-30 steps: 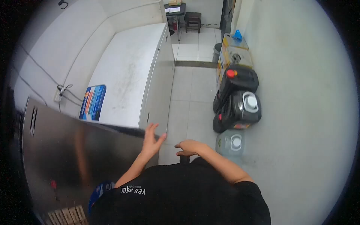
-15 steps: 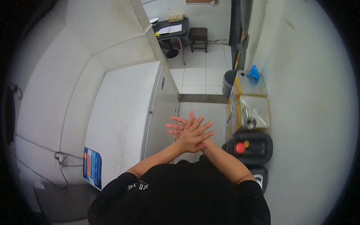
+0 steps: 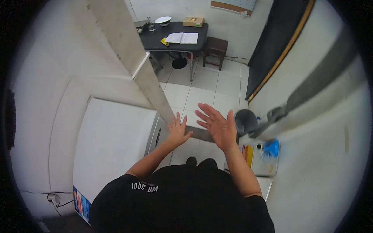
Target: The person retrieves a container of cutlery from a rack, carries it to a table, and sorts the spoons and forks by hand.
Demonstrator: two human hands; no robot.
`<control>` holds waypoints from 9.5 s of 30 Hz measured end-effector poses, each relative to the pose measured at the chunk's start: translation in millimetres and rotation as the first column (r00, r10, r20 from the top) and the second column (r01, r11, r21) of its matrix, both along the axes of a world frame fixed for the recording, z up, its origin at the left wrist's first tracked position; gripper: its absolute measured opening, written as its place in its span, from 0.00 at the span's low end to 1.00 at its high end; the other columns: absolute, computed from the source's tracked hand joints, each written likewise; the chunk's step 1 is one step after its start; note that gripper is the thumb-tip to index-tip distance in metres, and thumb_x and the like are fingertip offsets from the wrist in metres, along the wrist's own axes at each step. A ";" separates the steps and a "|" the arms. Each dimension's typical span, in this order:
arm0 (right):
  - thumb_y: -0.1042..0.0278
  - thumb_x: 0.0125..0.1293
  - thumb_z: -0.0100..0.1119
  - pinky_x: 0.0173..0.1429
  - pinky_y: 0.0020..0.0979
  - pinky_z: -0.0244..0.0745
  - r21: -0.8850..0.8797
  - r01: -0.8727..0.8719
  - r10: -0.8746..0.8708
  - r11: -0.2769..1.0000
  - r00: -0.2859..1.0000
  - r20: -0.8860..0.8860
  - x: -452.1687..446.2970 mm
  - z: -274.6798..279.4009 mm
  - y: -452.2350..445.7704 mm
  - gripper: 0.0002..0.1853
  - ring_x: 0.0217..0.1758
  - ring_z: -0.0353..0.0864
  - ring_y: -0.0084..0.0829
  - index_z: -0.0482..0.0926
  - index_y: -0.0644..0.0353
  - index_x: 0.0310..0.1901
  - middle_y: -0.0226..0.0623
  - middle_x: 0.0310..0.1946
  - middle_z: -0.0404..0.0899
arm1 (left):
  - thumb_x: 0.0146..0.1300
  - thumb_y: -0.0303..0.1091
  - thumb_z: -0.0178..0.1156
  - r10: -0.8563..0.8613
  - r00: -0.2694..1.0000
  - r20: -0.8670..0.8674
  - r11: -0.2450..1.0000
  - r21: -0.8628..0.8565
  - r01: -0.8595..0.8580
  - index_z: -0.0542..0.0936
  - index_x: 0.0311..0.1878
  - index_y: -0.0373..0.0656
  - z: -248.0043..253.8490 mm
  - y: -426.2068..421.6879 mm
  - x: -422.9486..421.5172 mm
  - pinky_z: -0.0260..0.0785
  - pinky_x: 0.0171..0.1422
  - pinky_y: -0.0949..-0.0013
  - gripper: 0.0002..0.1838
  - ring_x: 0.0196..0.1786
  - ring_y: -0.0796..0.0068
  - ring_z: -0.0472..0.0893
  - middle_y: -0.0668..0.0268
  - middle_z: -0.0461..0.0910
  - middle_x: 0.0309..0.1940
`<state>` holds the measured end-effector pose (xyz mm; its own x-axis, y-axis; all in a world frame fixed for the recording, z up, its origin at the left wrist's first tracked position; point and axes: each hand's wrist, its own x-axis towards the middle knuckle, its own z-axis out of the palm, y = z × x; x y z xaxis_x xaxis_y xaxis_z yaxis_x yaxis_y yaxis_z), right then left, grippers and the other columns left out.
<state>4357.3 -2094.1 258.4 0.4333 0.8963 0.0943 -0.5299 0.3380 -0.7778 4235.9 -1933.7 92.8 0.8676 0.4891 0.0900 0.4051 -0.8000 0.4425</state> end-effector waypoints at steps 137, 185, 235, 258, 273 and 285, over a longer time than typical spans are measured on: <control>0.42 0.65 0.56 0.61 0.35 0.70 -0.613 -0.616 0.802 0.495 0.052 0.596 -1139.9 -227.2 1700.5 0.30 0.56 0.77 0.34 0.77 0.60 0.56 0.44 0.51 0.80 | 0.69 0.30 0.45 0.720 -0.693 -0.026 0.029 -0.997 0.068 0.54 0.71 0.40 -154.7 1714.5 -1480.3 0.68 0.55 0.50 0.28 0.54 0.51 0.72 0.51 0.65 0.61; 0.69 0.46 0.74 0.66 0.39 0.67 -0.326 -0.509 0.584 0.797 0.511 0.630 -836.7 -338.7 1588.9 0.62 0.64 0.71 0.48 0.33 0.58 0.73 0.55 0.62 0.66 | 0.51 0.15 0.41 0.729 0.673 -0.120 0.144 -0.936 -0.322 0.58 0.63 0.40 -85.3 1497.3 -964.5 0.83 0.23 0.63 0.31 0.34 0.54 0.83 0.49 0.72 0.50; 0.66 0.63 0.65 0.74 0.39 0.56 -0.226 -0.170 0.031 0.959 0.856 -0.515 97.3 -458.0 1797.9 0.41 0.70 0.60 0.33 0.47 0.58 0.70 0.39 0.65 0.62 | 0.61 0.49 0.51 -0.141 0.699 -0.701 0.984 -0.179 0.019 0.70 0.54 0.27 -112.7 1831.4 236.4 0.77 0.46 0.57 0.31 0.35 0.53 0.86 0.36 0.79 0.41; 0.34 0.66 0.46 0.74 0.46 0.54 -0.150 -0.071 -0.061 0.986 0.686 -0.725 110.1 -455.5 1812.8 0.46 0.72 0.56 0.48 0.49 0.65 0.71 0.52 0.70 0.54 | 0.38 0.66 0.72 -0.517 0.734 -0.440 0.807 -0.536 0.247 0.52 0.74 0.45 -180.9 1887.7 285.5 0.61 0.69 0.57 0.63 0.64 0.44 0.70 0.39 0.70 0.59; 0.37 0.64 0.56 0.58 0.36 0.72 -0.631 -0.114 -0.170 0.767 0.913 -0.371 125.8 -456.4 1788.3 0.42 0.57 0.75 0.35 0.58 0.62 0.68 0.43 0.57 0.73 | 0.30 0.55 0.78 -0.654 0.653 -0.382 0.727 -0.555 0.404 0.47 0.75 0.44 -173.5 1926.2 284.2 0.53 0.74 0.60 0.70 0.71 0.50 0.62 0.43 0.61 0.68; 0.54 0.65 0.59 0.35 0.27 0.74 -0.919 0.065 0.130 0.389 0.984 0.125 172.2 -392.4 1733.2 0.17 0.22 0.79 0.23 0.83 0.63 0.37 0.36 0.22 0.81 | 0.52 0.42 0.69 -0.576 0.790 -0.208 0.817 -0.164 0.553 0.78 0.54 0.42 -138.6 1892.6 303.4 0.68 0.60 0.61 0.26 0.57 0.54 0.75 0.52 0.77 0.52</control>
